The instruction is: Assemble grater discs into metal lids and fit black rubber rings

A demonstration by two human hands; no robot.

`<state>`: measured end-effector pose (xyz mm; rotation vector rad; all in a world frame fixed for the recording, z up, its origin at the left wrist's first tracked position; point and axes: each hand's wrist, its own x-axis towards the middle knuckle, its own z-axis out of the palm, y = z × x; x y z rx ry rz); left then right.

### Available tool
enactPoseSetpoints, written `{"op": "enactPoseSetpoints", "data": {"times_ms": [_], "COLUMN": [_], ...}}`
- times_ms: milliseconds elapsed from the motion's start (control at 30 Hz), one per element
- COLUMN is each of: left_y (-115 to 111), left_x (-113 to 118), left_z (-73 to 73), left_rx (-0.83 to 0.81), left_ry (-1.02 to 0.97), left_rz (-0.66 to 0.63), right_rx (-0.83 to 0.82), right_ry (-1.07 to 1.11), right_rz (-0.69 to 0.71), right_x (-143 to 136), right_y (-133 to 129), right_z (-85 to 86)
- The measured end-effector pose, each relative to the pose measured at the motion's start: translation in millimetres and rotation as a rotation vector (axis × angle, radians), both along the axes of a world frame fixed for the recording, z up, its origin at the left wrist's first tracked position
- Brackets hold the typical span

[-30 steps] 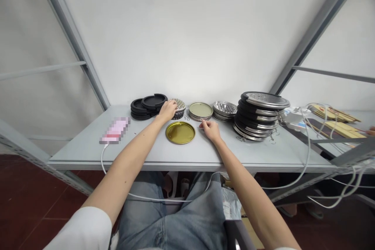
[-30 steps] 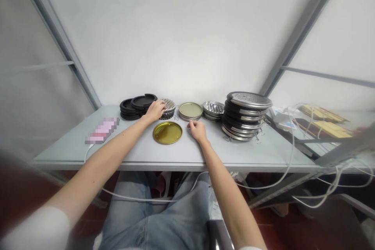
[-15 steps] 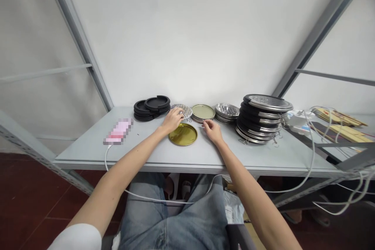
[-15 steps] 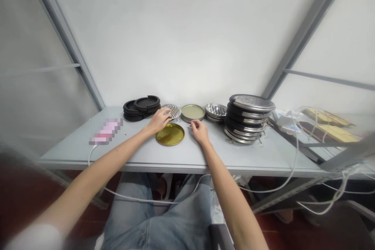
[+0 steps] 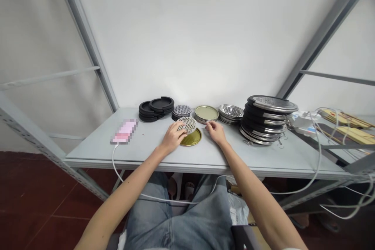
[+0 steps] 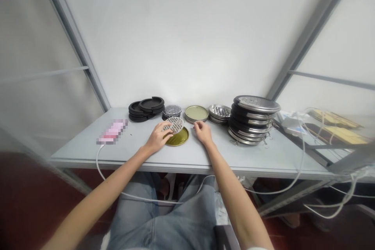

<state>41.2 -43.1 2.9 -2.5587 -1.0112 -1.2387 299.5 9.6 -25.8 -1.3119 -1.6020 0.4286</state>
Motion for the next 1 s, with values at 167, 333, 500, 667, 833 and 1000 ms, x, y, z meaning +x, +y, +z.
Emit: {"op": "enactPoseSetpoints", "data": {"times_ms": [167,333,500,667,833,1000], "left_y": [-1.7,-2.0,-1.4,-1.5,-2.4,-1.6], "left_x": [-1.8,-0.8,-0.9,-0.3,2.3,3.7], "left_z": [-2.2,-5.2,-7.7,-9.2,-8.8,-10.7], "left_rx": [-0.02,-0.032,-0.017,-0.017,-0.043,-0.029], "left_ry": [0.013,0.05,0.052,0.057,0.056,0.031], "left_rz": [-0.027,-0.059,-0.076,-0.07,-0.064,-0.076], "right_rx": [0.002,-0.024,-0.098,-0.15,-0.168,-0.173], "right_ry": [-0.021,0.09,0.177,0.314,0.404,0.416], "right_rz": [0.028,0.1,0.145,0.205,0.265,0.245], "right_x": [-7.3,-26.5,-37.4,-33.1,-32.0,-32.2], "right_y": [-5.4,-7.2,-0.4,0.3,-1.5,-2.0], "right_z": [5.1,4.8,-3.2,-3.6,-0.8,-0.5]}}
